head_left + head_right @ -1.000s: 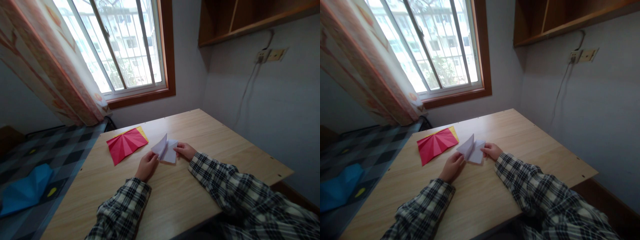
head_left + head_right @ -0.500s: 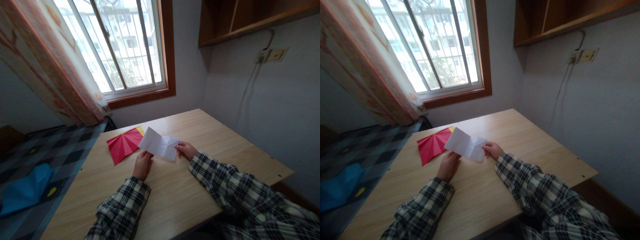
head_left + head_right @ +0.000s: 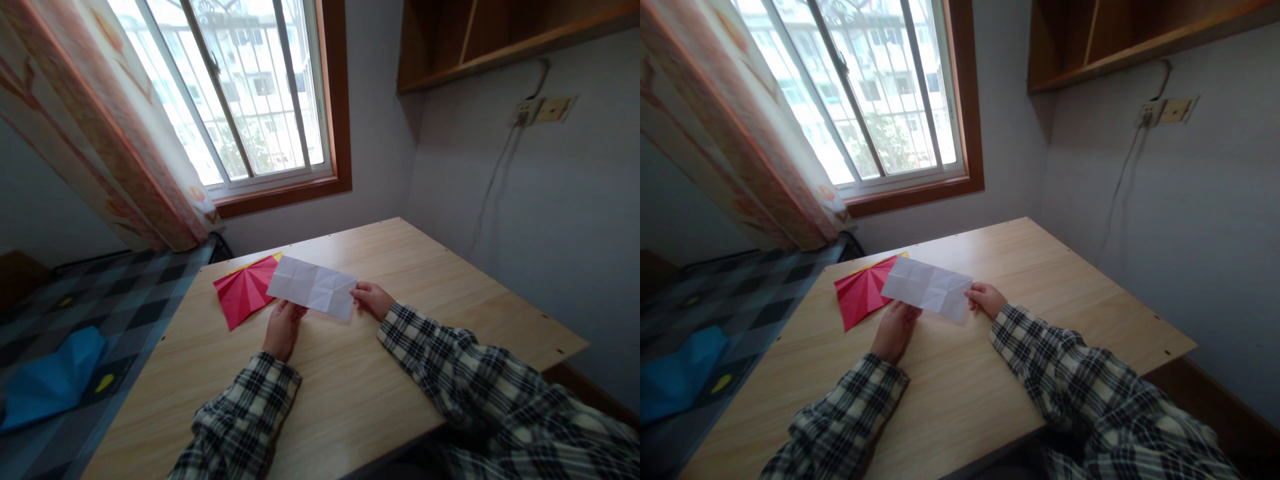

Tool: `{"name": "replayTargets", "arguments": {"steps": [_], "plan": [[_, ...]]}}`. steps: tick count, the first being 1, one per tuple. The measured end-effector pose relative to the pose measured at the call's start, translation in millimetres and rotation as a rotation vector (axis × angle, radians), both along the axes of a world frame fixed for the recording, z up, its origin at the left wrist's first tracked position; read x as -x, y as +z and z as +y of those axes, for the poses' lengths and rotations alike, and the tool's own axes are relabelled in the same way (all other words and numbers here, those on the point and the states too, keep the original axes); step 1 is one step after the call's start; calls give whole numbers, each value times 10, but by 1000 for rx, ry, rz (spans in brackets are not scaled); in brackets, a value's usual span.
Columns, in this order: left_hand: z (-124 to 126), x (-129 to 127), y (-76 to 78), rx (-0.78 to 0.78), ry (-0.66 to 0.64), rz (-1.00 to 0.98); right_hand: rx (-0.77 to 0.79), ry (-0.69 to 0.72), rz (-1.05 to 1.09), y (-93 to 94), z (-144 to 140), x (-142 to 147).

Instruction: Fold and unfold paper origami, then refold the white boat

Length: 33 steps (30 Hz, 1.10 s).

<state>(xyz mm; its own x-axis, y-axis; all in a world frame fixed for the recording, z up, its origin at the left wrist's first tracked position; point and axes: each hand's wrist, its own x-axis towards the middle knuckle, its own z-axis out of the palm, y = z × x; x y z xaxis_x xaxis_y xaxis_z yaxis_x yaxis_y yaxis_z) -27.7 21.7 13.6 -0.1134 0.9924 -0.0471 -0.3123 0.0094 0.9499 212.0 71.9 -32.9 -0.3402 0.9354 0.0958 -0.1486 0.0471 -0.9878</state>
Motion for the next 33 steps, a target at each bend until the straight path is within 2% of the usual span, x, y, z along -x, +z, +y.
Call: {"name": "replayTargets", "arguments": {"steps": [11, 17, 24, 33], "plan": [[28, 46, 5, 42, 4, -42, 9, 46, 12, 121, -79, 21], [35, 46, -5, 40, 14, -55, 27, 47, 66, 130, -68, 39], [34, 53, -7, 29, 21, -24, 53, -30, 122, 144, -60, 35], [48, 66, -20, 28, 16, 17, 65, -12, 143, 133, -79, 26]]}}
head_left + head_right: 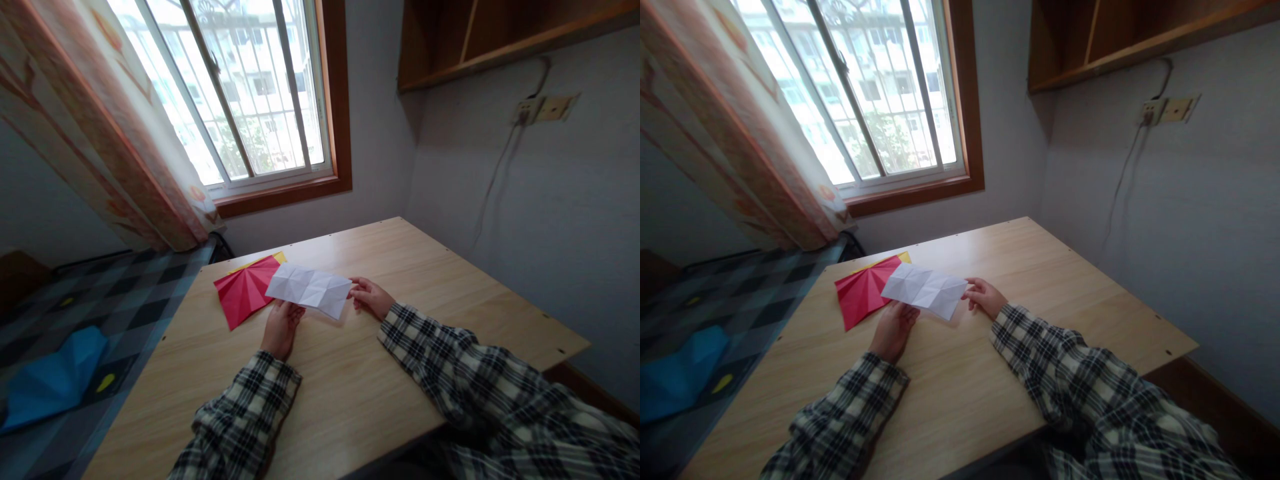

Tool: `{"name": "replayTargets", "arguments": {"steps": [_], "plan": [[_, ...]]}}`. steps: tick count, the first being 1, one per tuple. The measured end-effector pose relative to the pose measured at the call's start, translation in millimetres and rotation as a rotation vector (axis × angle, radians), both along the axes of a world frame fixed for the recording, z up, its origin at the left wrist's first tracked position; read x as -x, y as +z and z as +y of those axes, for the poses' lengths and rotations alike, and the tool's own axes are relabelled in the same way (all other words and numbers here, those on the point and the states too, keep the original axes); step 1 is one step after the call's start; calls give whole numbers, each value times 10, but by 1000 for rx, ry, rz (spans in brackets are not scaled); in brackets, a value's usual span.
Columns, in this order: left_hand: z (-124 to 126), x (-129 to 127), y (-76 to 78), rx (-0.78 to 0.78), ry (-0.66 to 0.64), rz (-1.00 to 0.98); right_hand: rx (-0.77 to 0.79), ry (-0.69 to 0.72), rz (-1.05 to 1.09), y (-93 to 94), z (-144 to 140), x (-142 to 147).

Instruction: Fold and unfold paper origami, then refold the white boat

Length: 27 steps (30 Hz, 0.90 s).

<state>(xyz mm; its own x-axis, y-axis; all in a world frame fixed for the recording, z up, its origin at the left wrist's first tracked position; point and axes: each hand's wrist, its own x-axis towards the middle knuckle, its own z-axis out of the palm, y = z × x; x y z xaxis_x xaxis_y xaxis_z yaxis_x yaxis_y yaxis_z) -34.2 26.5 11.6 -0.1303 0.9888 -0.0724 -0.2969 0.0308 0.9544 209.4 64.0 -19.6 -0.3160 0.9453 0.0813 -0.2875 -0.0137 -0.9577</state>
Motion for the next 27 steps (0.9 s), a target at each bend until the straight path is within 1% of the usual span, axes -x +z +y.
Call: {"name": "replayTargets", "arguments": {"steps": [9, 17, 22, 27], "plan": [[-28, -36, 21, -30, 0, 9, -17, -1, -15, -28, 16, 11], [-32, -74, 12, -53, -21, -37, -71, -50, 6, -42, 27, -3], [-57, -115, 42, -88, -34, 15, -127, -89, -93, -62, 1, 6], [-81, -146, 63, -90, -49, 20, -103, -135, -151, -62, -10, 50]]}}
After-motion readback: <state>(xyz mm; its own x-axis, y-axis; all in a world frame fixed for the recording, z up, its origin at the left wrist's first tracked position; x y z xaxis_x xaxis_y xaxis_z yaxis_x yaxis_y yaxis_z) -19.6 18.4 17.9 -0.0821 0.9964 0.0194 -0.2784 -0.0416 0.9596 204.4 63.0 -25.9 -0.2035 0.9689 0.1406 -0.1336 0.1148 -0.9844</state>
